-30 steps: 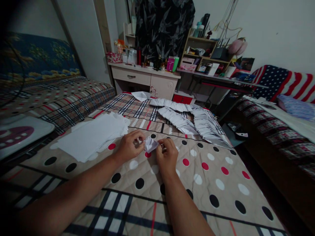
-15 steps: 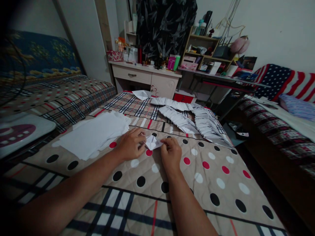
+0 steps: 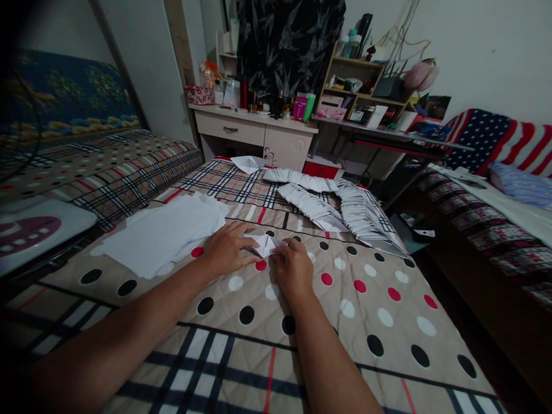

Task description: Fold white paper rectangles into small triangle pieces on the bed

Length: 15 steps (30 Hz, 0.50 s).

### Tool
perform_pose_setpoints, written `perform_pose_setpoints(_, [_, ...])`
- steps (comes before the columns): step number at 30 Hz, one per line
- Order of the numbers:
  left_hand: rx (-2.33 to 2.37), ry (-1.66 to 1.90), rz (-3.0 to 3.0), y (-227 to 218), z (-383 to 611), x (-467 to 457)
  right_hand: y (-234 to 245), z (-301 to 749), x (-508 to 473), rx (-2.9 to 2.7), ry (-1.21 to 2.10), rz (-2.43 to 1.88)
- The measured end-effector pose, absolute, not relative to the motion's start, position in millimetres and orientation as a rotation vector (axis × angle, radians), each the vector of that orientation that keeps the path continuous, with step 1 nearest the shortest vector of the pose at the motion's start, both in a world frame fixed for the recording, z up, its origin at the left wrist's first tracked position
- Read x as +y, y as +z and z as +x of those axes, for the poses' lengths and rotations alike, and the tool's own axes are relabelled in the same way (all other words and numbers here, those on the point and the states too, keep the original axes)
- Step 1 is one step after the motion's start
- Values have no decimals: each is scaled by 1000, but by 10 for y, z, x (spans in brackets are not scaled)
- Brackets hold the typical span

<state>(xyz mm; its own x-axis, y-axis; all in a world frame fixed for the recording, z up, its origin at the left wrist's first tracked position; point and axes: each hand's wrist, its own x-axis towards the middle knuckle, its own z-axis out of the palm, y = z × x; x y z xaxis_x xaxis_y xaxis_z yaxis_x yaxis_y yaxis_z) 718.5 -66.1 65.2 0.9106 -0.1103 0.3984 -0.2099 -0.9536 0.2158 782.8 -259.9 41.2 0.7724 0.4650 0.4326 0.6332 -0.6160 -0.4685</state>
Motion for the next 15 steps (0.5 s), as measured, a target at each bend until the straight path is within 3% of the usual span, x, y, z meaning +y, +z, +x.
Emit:
perform_pose_setpoints(7, [-385, 595, 2816, 620, 7194, -712, 445, 7774, -2552, -983, -285, -2194])
perform_pose_setpoints(15, [-445, 818, 2717, 646, 7231, -679, 463, 7767, -2568, -692, -148, -2096])
